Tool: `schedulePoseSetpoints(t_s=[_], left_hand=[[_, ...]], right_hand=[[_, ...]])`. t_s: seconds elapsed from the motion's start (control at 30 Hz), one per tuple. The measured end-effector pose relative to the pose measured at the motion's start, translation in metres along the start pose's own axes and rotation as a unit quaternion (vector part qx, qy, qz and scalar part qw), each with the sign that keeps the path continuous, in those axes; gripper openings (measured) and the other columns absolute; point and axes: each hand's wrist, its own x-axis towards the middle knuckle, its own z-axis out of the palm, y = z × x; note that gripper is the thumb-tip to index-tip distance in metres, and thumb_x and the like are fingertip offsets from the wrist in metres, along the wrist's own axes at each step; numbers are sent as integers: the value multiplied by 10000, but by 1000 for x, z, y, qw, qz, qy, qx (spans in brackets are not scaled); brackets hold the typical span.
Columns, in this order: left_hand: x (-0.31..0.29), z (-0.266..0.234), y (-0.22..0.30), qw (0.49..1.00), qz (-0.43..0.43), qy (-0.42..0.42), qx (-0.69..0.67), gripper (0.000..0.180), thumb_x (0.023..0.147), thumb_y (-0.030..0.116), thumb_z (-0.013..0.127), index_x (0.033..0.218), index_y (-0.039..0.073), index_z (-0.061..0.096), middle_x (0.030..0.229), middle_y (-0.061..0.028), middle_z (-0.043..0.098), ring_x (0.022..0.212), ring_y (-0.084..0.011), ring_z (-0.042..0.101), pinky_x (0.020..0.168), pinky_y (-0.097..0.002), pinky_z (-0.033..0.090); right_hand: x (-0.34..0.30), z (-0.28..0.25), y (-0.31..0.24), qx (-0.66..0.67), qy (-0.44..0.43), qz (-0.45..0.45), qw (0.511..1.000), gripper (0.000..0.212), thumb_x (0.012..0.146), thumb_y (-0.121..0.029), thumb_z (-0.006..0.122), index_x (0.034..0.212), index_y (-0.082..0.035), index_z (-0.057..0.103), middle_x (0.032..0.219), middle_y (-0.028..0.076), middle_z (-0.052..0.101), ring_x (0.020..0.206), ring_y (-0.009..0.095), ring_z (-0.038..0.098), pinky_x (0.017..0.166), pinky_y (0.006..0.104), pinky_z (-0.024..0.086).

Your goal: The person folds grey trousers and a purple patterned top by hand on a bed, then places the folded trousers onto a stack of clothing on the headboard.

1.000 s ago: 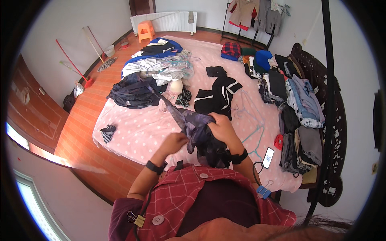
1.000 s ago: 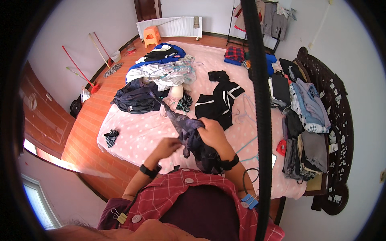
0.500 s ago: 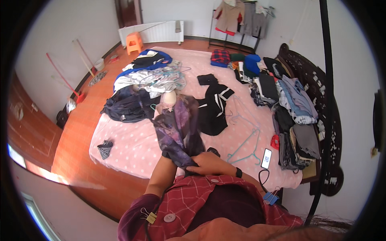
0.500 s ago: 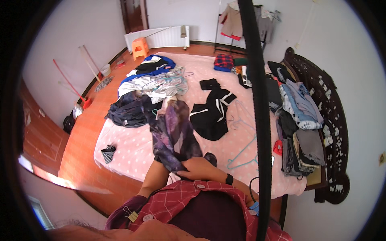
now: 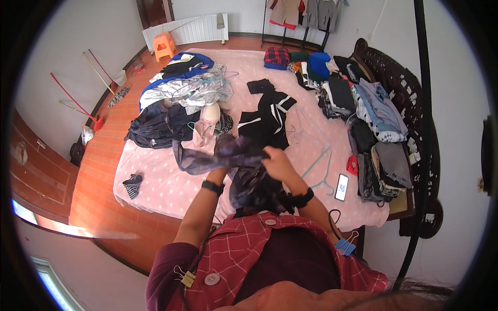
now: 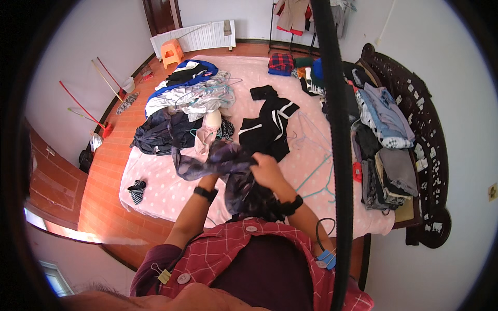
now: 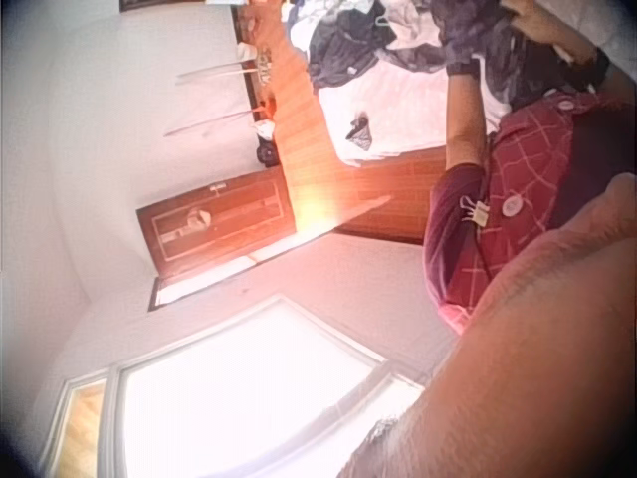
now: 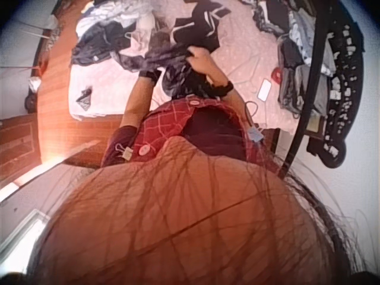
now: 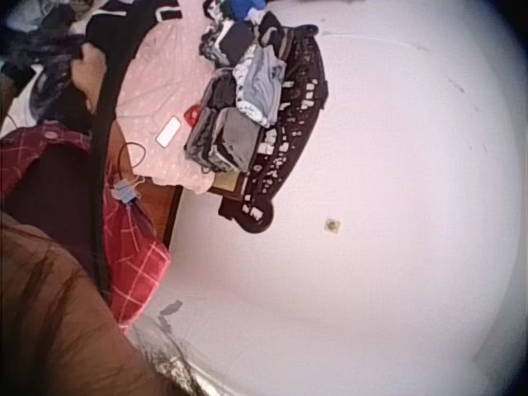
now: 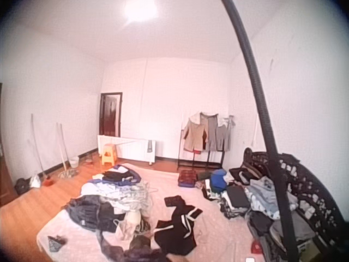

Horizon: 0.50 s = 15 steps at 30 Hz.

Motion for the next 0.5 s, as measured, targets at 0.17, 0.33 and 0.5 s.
schedulePoseSetpoints(t_s=[0.17, 0.33, 0.5], left_hand=[[-85, -7, 63, 970, -204, -66, -113, 335, 796, 34, 508, 1124, -28, 532, 1043, -273, 566, 959, -416, 545, 827, -449, 441], [-100, -30, 84, 983, -113, 17, -145, 216, 790, 3, 492, 980, -64, 570, 976, -257, 576, 909, -427, 554, 768, -447, 456], [-119, -34, 98, 945, -192, -42, -260, 112, 794, 70, 553, 732, -16, 589, 705, -193, 601, 666, -366, 600, 597, -409, 466]], right_hand=[[11, 0, 21, -47, 3, 36, 998, 223, 759, -162, 571, 893, 15, 585, 848, 239, 599, 844, 413, 570, 713, 440, 457], [15, 23, 10, 4, -59, 12, 998, 207, 751, -166, 564, 853, 14, 555, 824, 246, 578, 824, 426, 556, 689, 455, 446], [23, 25, -2, 16, -87, -20, 996, 191, 742, -121, 547, 889, 0, 564, 806, 250, 570, 794, 426, 555, 675, 450, 448]])
